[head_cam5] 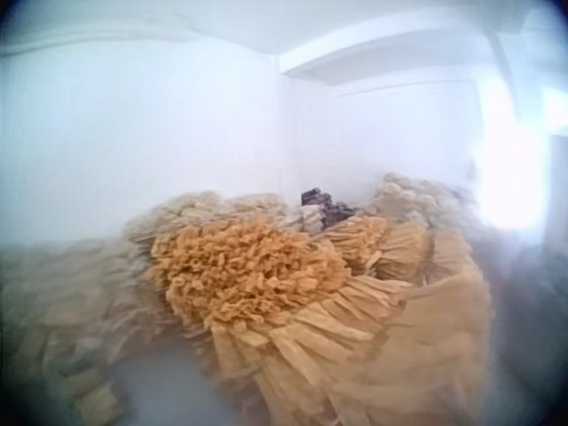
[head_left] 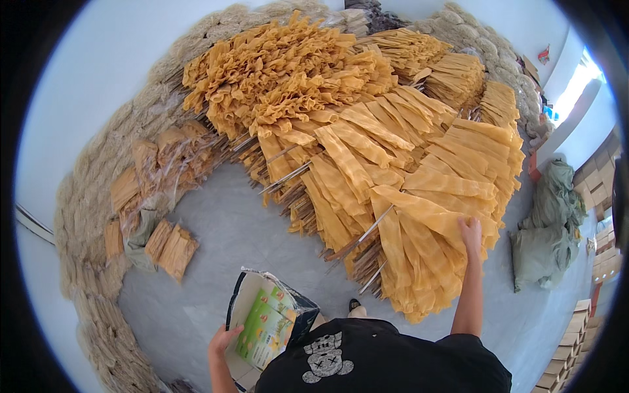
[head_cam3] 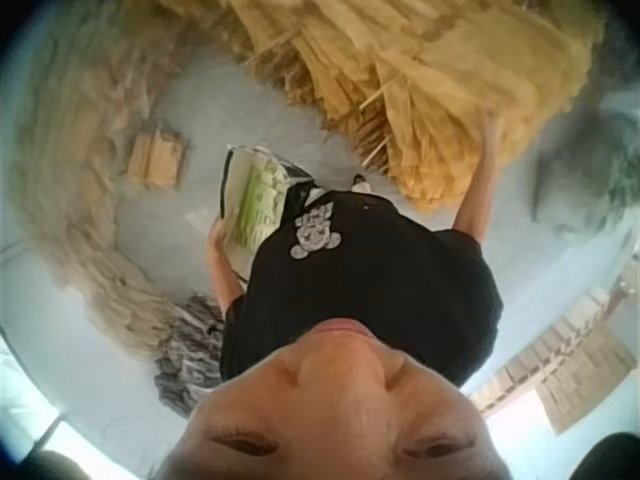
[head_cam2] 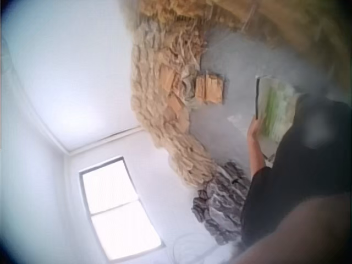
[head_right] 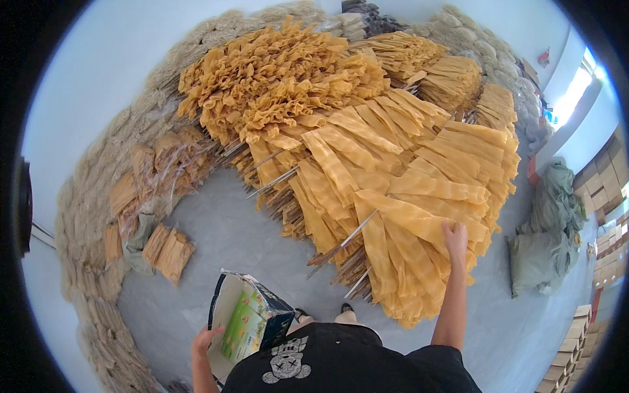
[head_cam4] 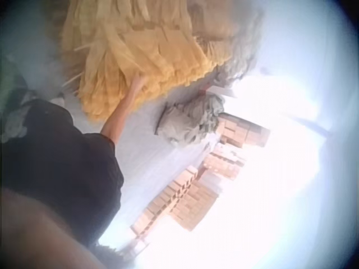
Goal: The person sits at a cluttered desk and stamps multiple green and yellow paper labels using a handheld stamp. They then place the stamped labels into a clear plastic bag, stand up, and walk to a storage area. The person picks up a bundle of dried yellow sheets, places it into the bag, and adds a white paper insert.
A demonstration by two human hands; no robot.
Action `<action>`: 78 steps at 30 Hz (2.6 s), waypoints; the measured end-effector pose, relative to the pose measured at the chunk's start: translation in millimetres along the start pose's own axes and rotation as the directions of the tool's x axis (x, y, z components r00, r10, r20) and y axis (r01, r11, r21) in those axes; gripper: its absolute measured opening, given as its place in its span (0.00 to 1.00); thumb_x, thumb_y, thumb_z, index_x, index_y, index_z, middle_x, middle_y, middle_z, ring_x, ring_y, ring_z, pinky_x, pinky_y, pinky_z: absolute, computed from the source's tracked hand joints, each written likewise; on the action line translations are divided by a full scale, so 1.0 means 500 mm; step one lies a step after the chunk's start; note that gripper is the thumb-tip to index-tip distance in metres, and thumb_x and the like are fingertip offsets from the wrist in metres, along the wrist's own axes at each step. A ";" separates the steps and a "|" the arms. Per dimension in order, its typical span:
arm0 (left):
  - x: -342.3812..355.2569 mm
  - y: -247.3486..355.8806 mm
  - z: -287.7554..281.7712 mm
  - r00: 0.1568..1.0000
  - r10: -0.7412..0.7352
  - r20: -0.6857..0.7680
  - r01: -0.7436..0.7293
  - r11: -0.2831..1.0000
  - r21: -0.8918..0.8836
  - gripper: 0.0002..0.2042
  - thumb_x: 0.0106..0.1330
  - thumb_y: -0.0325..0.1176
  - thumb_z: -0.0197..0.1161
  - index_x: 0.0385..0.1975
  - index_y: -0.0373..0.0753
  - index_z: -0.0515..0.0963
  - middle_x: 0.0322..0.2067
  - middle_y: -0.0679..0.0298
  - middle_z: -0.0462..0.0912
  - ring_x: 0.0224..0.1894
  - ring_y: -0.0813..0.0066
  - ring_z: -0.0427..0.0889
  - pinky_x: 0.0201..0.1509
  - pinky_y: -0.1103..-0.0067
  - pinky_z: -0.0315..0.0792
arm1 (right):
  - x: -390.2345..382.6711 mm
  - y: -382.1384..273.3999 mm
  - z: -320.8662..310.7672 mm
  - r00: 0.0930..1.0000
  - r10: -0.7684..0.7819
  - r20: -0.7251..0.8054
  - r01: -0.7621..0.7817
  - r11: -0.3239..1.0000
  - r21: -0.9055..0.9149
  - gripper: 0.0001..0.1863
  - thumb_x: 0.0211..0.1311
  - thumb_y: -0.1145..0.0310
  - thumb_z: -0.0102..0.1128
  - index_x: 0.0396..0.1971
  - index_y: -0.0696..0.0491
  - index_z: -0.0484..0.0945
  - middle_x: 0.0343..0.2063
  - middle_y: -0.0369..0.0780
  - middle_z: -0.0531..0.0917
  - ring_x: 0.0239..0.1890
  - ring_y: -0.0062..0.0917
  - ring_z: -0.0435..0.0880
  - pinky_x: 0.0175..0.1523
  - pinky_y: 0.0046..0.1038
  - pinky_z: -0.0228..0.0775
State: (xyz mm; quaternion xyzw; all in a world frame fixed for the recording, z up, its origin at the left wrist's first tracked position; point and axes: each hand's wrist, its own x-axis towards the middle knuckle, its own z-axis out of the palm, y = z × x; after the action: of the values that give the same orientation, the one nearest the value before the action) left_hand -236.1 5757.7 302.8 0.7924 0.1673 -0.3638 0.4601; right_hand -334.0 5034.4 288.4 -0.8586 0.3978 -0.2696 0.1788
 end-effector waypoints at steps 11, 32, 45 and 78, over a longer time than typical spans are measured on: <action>-0.013 -0.071 0.009 0.998 -0.015 -0.056 0.010 0.996 -0.088 0.29 0.53 0.43 0.67 0.51 0.30 0.71 0.46 0.56 0.78 0.49 0.68 0.74 0.55 0.75 0.63 | -0.045 0.001 0.079 0.944 0.324 0.062 -0.327 0.944 0.052 0.24 0.47 0.68 0.61 0.47 0.61 0.71 0.43 0.52 0.76 0.49 0.42 0.75 0.53 0.33 0.65; 0.010 -0.089 -0.124 0.996 -0.064 -0.067 0.059 0.995 -0.077 0.27 0.54 0.42 0.67 0.50 0.30 0.72 0.44 0.56 0.79 0.45 0.69 0.76 0.52 0.74 0.67 | -0.278 -0.222 0.303 0.897 -0.130 0.422 0.236 0.949 -0.209 0.46 0.49 0.72 0.61 0.66 0.57 0.44 0.49 0.54 0.72 0.45 0.46 0.74 0.47 0.40 0.67; 0.074 -0.169 -0.316 0.999 -0.001 -0.037 -0.006 0.984 -0.178 0.28 0.53 0.46 0.66 0.48 0.31 0.74 0.43 0.55 0.80 0.43 0.68 0.76 0.50 0.73 0.67 | -0.263 -0.181 0.311 0.935 0.006 0.354 0.155 0.892 -0.424 0.10 0.54 0.75 0.52 0.37 0.59 0.69 0.30 0.54 0.79 0.37 0.49 0.78 0.40 0.45 0.69; 0.052 -0.290 -0.697 0.749 -0.543 -0.381 0.224 0.748 -0.625 0.33 0.54 0.55 0.61 0.51 0.32 0.72 0.46 0.52 0.78 0.47 0.63 0.77 0.52 0.72 0.67 | -1.037 -1.815 0.660 -0.829 -0.543 -0.137 -0.096 -0.104 0.990 0.17 0.56 0.76 0.52 0.48 0.58 0.72 0.50 0.45 0.75 0.54 0.31 0.73 0.60 0.34 0.61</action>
State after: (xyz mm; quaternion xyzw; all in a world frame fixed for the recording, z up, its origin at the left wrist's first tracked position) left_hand -158.1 6127.9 304.8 0.6430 0.5519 -0.1528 0.5085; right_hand 119.0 6031.2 334.5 -0.5470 -0.7211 0.2922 0.3088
